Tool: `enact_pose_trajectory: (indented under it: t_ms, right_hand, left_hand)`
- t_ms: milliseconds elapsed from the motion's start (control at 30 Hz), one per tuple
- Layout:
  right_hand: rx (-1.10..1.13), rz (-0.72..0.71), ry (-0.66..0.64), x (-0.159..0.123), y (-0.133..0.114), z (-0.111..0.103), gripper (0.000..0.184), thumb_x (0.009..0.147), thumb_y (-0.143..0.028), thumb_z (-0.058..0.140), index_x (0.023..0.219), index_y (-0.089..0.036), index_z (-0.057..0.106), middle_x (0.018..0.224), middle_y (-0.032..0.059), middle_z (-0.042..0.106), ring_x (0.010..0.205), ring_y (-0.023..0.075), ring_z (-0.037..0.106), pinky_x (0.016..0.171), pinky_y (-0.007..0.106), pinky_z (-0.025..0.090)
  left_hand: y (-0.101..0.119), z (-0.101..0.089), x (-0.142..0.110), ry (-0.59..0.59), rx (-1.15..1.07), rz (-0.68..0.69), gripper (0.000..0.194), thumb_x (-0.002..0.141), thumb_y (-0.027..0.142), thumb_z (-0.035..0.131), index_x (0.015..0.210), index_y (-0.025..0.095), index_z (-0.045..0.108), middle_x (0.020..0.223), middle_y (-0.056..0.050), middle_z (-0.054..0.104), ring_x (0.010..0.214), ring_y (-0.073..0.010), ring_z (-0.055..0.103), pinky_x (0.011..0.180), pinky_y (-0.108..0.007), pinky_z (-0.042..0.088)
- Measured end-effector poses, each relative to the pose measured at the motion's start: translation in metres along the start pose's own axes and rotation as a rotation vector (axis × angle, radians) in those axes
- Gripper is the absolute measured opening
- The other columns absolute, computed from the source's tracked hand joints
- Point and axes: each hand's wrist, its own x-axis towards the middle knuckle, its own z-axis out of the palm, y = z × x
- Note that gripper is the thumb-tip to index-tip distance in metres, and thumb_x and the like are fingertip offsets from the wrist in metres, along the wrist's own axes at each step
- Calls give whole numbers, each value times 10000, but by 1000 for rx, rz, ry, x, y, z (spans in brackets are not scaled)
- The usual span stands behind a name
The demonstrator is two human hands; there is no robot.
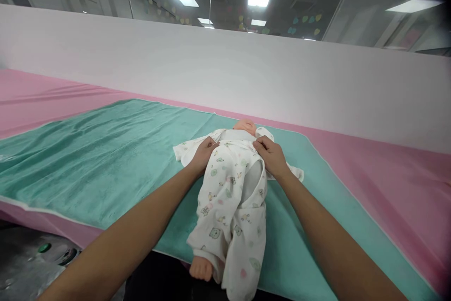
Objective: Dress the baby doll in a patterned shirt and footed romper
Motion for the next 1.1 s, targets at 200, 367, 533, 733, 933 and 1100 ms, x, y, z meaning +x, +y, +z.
enact_pose_trajectory:
  t_ms: [200, 367, 533, 733, 933, 1100]
  right_hand:
    - [-210, 39, -48, 25, 4, 20, 284, 866, -426, 375, 727, -198, 472, 661, 9, 517, 657, 156, 432, 622, 272, 269]
    - [-92, 115, -57, 30, 6, 28, 309, 833, -438, 430, 669, -183, 485, 727, 6, 536, 699, 147, 449, 657, 270, 299]
    - [140, 143, -62, 8, 9, 18, 394, 790, -535, 489, 637, -172, 485, 610, -8, 431, 624, 123, 390, 609, 253, 303]
    - [334, 100, -145, 0, 8, 8, 316, 722, -490, 603, 810, -187, 593, 749, 14, 502, 672, 124, 408, 623, 249, 328]
    - [266, -8, -58, 1, -10, 14, 243, 694, -436, 648, 758, -204, 615, 812, 22, 523, 700, 132, 417, 659, 267, 344]
    - [344, 79, -114, -3, -23, 13, 243, 704, -431, 644, 738, -196, 594, 740, 10, 527, 659, 122, 414, 616, 255, 331]
  left_hand:
    - [0, -4, -1, 30, 17, -87, 264, 714, 298, 563, 638, 176, 342, 574, 40, 347, 548, -98, 319, 525, -237, 253]
    - [-10, -10, 9, -14, 229, -1, 254, 713, 246, 533, 612, 175, 311, 582, 31, 374, 575, -109, 333, 551, -244, 261]
    - [-16, -13, 12, -28, 526, 217, 73, 664, 127, 492, 702, 175, 452, 696, 9, 510, 678, -137, 419, 637, -260, 314]
    - [1, -3, 8, -34, 199, 156, 252, 752, 267, 522, 983, 193, 592, 1031, -38, 599, 951, -171, 533, 837, -270, 377]
    - [15, 3, 10, -115, 218, 74, 329, 746, 483, 558, 872, 184, 615, 930, -28, 608, 859, -173, 532, 779, -274, 385]
    - [28, 4, 3, -309, 328, 290, 194, 715, 365, 625, 784, 189, 586, 1205, -35, 506, 1115, -193, 448, 932, -256, 316]
